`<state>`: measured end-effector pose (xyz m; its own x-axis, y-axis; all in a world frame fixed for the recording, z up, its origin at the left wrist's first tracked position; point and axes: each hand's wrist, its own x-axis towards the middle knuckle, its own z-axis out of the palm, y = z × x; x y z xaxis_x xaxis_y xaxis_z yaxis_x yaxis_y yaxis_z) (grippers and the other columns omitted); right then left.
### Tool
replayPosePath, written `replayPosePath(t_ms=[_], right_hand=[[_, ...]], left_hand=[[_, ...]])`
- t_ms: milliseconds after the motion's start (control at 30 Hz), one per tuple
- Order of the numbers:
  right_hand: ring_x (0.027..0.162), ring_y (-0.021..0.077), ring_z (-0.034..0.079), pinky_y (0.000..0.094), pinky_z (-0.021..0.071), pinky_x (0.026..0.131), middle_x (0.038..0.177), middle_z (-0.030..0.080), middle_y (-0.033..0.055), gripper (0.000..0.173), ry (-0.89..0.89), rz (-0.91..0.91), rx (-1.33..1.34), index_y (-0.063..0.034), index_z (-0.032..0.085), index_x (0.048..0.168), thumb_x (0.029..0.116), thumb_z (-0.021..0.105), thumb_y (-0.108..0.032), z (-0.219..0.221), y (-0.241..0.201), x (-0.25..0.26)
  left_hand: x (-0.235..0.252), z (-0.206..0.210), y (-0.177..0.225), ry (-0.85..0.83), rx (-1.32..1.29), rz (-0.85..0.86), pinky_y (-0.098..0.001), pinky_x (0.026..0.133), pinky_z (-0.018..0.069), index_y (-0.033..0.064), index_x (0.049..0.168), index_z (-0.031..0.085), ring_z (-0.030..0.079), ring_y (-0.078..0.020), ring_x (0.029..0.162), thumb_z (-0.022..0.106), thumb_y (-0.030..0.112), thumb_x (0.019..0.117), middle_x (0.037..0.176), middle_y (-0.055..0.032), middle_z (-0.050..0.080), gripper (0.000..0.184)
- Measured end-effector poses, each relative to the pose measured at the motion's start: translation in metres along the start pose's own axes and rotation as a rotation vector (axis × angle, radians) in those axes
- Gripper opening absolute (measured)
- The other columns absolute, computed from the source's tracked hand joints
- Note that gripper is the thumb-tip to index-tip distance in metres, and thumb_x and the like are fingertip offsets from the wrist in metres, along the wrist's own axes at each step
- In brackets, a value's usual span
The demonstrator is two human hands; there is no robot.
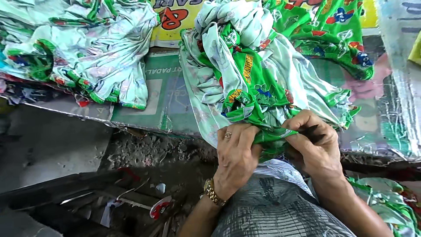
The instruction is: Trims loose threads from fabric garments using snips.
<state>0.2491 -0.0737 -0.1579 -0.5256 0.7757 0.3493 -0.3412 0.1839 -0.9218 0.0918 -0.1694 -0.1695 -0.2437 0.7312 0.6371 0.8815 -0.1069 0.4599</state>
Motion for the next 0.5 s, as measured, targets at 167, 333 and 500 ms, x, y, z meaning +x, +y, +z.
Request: replayPosePath(t_ms=[167, 333, 500], right_hand=[[0.074, -0.0037, 0.058, 0.0103, 0.0497, 0.064, 0.093, 0.067, -0.0025, 0.014, -0.013, -0.243, -0.534, -0.0095, 0.062, 0.108, 0.0944, 0.064, -0.007, -0.007, 0.007, -0.003], [0.089, 0.0005, 0.062, 0.0134, 0.053, 0.074, 0.104, 0.064, 0.0004, 0.007, -0.184, -0.273, -0.592, -0.0099, 0.068, 0.099, 0.0994, 0.066, -0.016, -0.004, 0.011, -0.001], [0.077, -0.0034, 0.06, 0.0112, 0.051, 0.066, 0.087, 0.064, -0.0045, 0.009, -0.23, -0.155, -0.49, -0.0085, 0.066, 0.092, 0.0982, 0.063, -0.013, -0.002, 0.001, 0.013]], left_hand=[[-0.007, -0.032, -0.019, 0.135, -0.05, 0.024, -0.031, 0.098, 0.0474, 0.0148, 0.103, 0.064, 0.062, -0.0104, 0.107, 0.064, 0.018, 0.0994, 0.106, 0.0013, 0.067, 0.005], [-0.02, -0.037, -0.027, -0.003, -0.079, 0.06, -0.0346, 0.102, 0.0434, 0.0149, 0.1, 0.066, 0.06, -0.0123, 0.116, 0.063, 0.021, 0.101, 0.114, 0.0003, 0.068, 0.007], [-0.013, -0.029, -0.016, -0.007, -0.908, -0.289, -0.0256, 0.091, 0.058, 0.0162, 0.104, 0.068, 0.068, -0.007, 0.107, 0.069, 0.018, 0.0971, 0.112, 0.0038, 0.071, 0.007]])
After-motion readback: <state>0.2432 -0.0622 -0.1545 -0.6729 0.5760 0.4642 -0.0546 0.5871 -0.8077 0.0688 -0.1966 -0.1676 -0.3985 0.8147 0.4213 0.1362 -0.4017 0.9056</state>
